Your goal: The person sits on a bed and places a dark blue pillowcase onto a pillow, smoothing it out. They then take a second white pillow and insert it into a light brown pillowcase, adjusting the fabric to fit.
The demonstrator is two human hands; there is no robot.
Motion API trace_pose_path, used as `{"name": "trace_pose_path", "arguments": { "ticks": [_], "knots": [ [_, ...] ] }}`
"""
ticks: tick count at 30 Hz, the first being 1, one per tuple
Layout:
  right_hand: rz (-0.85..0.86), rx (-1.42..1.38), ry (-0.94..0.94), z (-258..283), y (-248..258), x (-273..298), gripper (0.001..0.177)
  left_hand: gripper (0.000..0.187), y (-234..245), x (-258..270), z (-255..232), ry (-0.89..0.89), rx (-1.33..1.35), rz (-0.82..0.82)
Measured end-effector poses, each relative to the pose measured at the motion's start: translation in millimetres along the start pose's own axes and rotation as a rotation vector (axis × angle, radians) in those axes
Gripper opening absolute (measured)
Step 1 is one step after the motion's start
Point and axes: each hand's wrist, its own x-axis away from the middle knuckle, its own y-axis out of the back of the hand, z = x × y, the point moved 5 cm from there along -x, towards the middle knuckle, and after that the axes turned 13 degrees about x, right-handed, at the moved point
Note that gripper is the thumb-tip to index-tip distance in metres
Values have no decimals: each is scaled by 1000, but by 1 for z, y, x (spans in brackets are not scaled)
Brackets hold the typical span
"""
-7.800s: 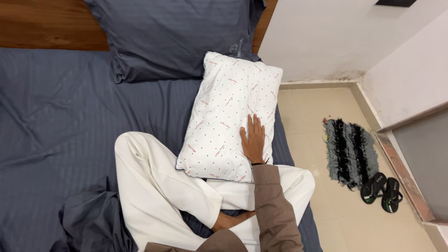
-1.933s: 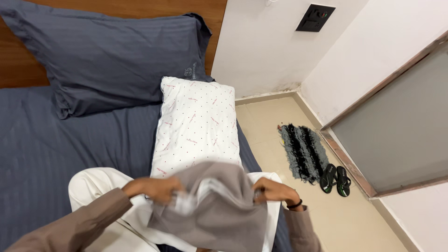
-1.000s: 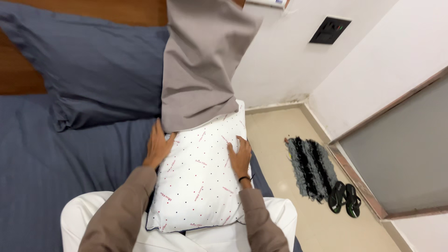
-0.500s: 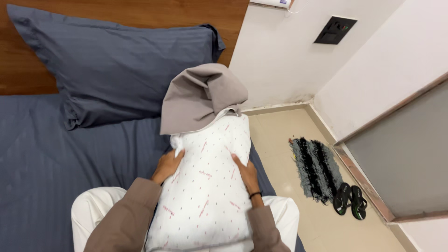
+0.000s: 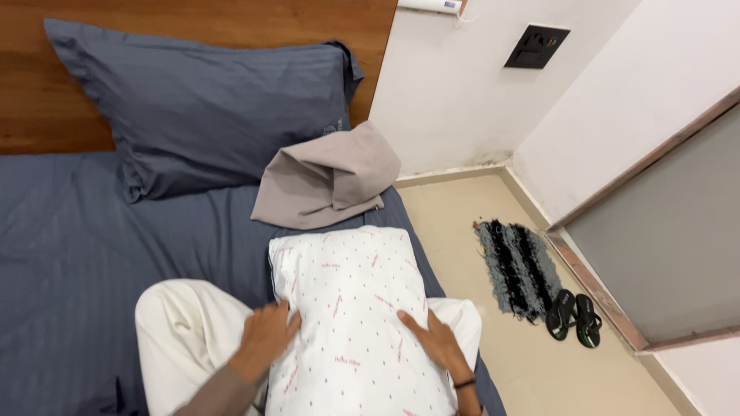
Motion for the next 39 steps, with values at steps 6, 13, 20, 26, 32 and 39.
{"name": "trace_pose_path", "arguments": {
  "ticks": [6,13,20,26,32,39],
  "knots": [
    [-85,273,89,24,28,-21,111,47,44,-72,-9,-245,4,-279],
    [-90,410,111,114,76,-90,109,53,-25,-171,-25,-397,117,-113],
    [-749,351,-5,119,-15,-159,109,57,-71,-216,-34,-282,137,0],
    [-436,-56,-114,76,4,-141,117,40,-78,-236,-13,-174,170,72],
    [-371,-162,-157,66,13,-130,122,28,-74,-262,-9,-237,16,-72],
    [-157,-769,43,76,17,-113,75,19,-16,-280,-24,-364,195,-249]
  ]
}}
